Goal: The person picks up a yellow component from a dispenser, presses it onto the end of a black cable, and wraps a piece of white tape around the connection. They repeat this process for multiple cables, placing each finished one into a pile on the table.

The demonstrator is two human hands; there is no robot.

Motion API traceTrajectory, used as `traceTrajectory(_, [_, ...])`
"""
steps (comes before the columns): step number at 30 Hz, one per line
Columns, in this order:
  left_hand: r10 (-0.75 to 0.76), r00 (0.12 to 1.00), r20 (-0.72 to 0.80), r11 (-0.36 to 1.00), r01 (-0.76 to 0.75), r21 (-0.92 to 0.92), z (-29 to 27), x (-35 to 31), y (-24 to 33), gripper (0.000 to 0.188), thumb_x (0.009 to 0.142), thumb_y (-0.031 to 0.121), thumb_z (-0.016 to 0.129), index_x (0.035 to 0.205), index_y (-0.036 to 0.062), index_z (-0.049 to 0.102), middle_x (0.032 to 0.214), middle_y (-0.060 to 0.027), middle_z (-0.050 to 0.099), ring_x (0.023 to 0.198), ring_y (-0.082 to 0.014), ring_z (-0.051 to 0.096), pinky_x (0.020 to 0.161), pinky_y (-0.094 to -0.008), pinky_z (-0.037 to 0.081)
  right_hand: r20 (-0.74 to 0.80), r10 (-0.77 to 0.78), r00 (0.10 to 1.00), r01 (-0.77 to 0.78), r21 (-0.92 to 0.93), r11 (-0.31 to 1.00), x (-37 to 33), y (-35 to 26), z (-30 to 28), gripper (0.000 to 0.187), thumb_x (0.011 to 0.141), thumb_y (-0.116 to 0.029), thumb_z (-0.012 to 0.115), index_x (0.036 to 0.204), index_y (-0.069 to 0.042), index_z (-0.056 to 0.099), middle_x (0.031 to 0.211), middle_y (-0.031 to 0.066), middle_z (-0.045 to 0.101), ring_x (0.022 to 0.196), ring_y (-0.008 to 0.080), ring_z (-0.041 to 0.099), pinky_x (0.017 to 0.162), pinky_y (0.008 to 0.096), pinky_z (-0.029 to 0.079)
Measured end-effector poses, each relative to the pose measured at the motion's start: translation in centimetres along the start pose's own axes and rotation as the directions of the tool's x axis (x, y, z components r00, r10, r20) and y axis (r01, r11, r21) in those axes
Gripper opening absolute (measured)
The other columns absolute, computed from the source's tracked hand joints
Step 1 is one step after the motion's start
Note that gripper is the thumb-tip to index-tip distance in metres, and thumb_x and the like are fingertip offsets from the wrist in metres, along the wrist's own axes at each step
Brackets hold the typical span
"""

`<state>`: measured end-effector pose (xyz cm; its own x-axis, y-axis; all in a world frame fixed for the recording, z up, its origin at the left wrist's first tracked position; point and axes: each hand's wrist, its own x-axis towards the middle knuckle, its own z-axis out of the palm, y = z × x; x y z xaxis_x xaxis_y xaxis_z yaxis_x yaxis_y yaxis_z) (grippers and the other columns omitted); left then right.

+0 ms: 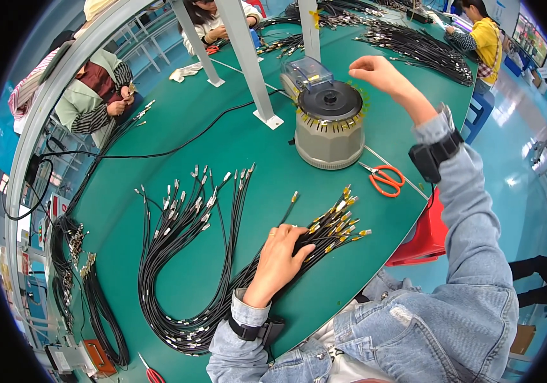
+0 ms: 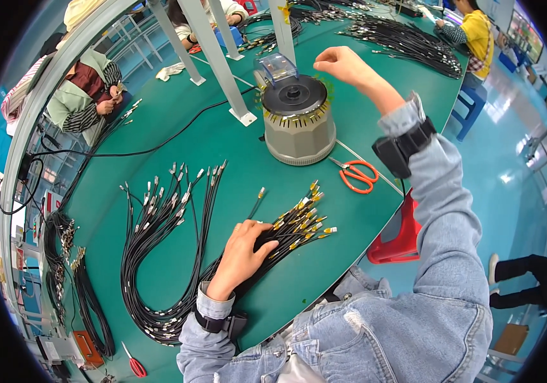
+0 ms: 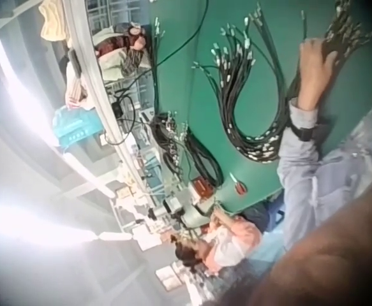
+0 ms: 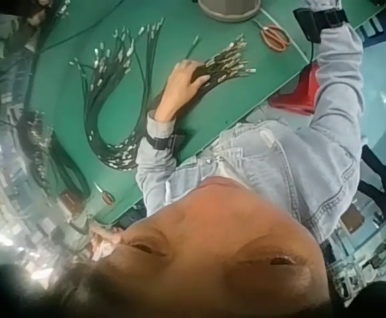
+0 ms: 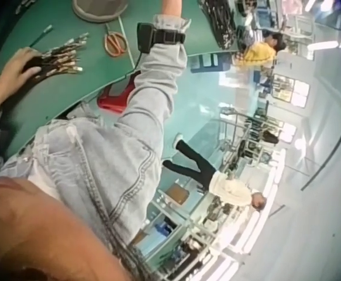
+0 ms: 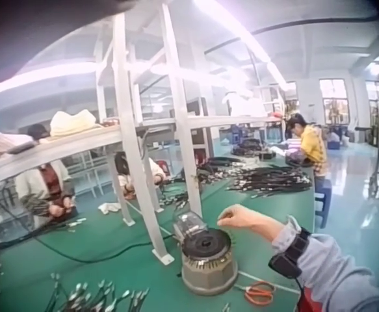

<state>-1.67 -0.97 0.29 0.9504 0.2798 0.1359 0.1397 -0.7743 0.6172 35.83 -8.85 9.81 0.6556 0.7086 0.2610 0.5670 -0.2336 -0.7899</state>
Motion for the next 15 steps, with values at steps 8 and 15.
traceTrajectory(8, [-0.025, 0.997, -0.075, 1.000, 0.024, -0.013, -1.4, -0.3, -0.9, 0.030, 0.078, 0.019, 0.065, 0.101, 0.0008, 0.058, 0.098, -0.0151, 0.057, 0.092, -0.0327, 0.053, 0.080, -0.0380, 0.044, 0.233, 0.179, 0.956, -0.165, -0.081, 0.983, 3.4, 1.9, -0.3, 0.030, 0.075, -0.017, 0.066, 0.101, -0.002, 0.063, 0.095, 0.0083, 0.063, 0.095, 0.0176, 0.056, 0.089, 0.0297, 0.038])
traceTrajectory(15, [-0.171, 0.921, -0.349, 0.941, 0.258, 0.220, -4.2, -0.7, -5.5, 0.028, 0.079, 0.020, 0.064, 0.099, 0.0016, 0.058, 0.097, -0.0135, 0.058, 0.092, -0.0306, 0.054, 0.079, -0.0378, 0.044, 0.211, 0.116, 0.971, -0.117, -0.006, 0.993, 3.3, 1.2, -0.4, 0.033, 0.070, -0.016, 0.069, 0.100, -0.004, 0.064, 0.095, 0.0079, 0.063, 0.098, 0.0174, 0.054, 0.091, 0.0318, 0.036])
